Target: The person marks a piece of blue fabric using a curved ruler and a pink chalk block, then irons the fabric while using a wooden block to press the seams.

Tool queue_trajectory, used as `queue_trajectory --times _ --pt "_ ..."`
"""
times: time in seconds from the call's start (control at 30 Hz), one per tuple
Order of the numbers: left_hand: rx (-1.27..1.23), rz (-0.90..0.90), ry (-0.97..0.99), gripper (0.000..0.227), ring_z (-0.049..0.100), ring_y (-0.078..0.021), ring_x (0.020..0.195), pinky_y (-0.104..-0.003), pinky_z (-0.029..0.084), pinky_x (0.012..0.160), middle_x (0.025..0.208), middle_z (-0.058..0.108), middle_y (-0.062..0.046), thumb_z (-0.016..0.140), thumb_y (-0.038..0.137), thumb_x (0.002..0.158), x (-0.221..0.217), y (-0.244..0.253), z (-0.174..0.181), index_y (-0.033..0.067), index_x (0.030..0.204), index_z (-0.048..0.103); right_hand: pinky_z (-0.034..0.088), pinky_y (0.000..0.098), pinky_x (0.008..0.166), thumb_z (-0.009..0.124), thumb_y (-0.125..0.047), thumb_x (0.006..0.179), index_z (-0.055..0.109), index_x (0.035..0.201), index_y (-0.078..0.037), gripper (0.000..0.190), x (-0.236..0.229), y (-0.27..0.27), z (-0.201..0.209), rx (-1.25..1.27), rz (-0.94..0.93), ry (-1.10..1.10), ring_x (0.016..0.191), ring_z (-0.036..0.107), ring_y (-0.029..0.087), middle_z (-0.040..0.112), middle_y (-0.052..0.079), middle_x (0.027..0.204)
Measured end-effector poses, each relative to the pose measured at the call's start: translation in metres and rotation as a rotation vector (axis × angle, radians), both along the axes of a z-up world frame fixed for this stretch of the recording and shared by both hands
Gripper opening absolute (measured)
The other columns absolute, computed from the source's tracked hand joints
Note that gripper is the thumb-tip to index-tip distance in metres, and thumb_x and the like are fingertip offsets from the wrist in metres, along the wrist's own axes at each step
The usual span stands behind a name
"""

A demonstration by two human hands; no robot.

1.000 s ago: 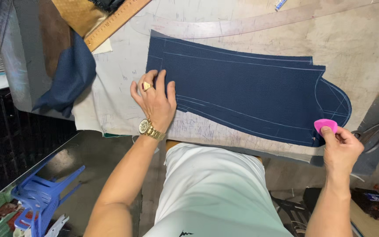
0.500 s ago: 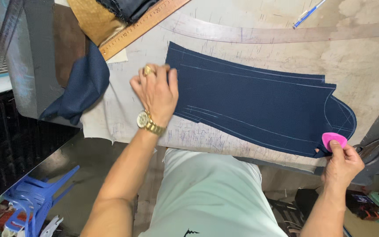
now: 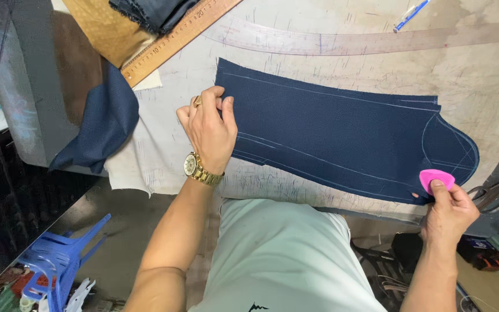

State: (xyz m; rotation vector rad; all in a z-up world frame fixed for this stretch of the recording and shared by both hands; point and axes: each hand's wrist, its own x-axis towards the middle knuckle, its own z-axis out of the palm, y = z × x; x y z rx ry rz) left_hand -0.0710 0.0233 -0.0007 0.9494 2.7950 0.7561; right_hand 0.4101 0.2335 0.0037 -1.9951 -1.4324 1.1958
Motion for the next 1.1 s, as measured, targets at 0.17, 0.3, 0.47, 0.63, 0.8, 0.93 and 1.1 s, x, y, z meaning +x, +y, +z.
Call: queue_trajectory --times 0.17,0.3,0.47,0.63,0.8,0.93,1.1 --pt "-0.020 -0.037 0.060 0.011 0.064 -0.0248 0.091 -0.042 0.037 0.083 0.098 0.073 -0.001 0.064 0.021 0.111 -0.009 -0.002 -0.011 0.0145 0.114 0.072 0.068 0.0219 0.075 0.077 -0.014 0.108 0.079 0.118 -0.008 0.012 -0.002 -0.003 -0.001 -0.018 -0.022 -0.018 0.083 0.066 0.002 0.074 -0.004 0.099" --pt "-0.018 -0.041 0.093 0.013 0.059 -0.0246 0.085 -0.041 0.036 0.080 0.088 0.066 -0.002 0.064 0.019 0.112 -0.018 -0.005 -0.017 0.0147 0.113 0.076 0.058 0.0156 0.074 0.078 -0.013 0.107 0.080 0.117 -0.010 0.011 -0.012 -0.009 0.003 -0.019 -0.042 -0.085 0.081 0.062 -0.002 0.072 -0.010 0.095" --pt "0.017 -0.055 0.085 0.013 0.058 -0.0269 0.085 -0.043 0.037 0.081 0.089 0.065 -0.003 0.064 0.018 0.112 -0.021 -0.003 -0.015 0.0129 0.113 0.075 0.042 0.0156 0.074 0.078 -0.012 0.105 0.081 0.112 -0.012 0.008 -0.009 -0.010 -0.005 0.022 -0.058 -0.110 0.081 0.052 -0.004 0.062 -0.015 0.089" --pt "0.045 -0.089 0.099 0.012 0.052 -0.0239 0.077 -0.041 0.036 0.078 0.083 0.061 -0.002 0.064 0.014 0.112 -0.020 -0.002 -0.017 0.0111 0.112 0.075 0.049 0.0140 0.079 0.076 -0.010 0.102 0.084 0.114 -0.012 0.014 -0.012 -0.009 -0.004 0.071 -0.071 -0.144 0.085 0.058 -0.004 0.066 -0.014 0.091" --pt "0.064 -0.078 0.103 0.011 0.055 -0.0250 0.080 -0.042 0.037 0.078 0.086 0.063 -0.003 0.066 0.014 0.111 -0.022 -0.002 -0.020 0.0106 0.112 0.076 0.046 0.0161 0.077 0.076 -0.009 0.102 0.084 0.113 -0.010 0.014 -0.023 -0.011 0.002 0.063 -0.064 -0.127 0.085 0.056 -0.003 0.062 -0.015 0.089" --pt "0.048 -0.082 0.111 0.012 0.054 -0.0257 0.080 -0.043 0.037 0.078 0.084 0.061 -0.004 0.066 0.015 0.111 -0.022 -0.002 -0.021 0.0103 0.112 0.077 0.032 0.0179 0.067 0.079 -0.011 0.105 0.082 0.111 -0.012 0.006 0.001 -0.010 -0.014 0.070 -0.063 -0.126 0.077 0.044 -0.003 0.052 -0.015 0.084" --pt "0.048 -0.081 0.104 0.012 0.053 -0.0269 0.081 -0.043 0.037 0.077 0.086 0.061 -0.004 0.065 0.014 0.111 -0.021 -0.003 -0.021 0.0109 0.113 0.077 0.021 0.0259 0.060 0.079 -0.002 0.111 0.051 0.076 -0.016 0.047 0.000 -0.010 -0.013 0.117 -0.093 -0.088 0.072 0.033 0.002 0.036 -0.011 0.078"
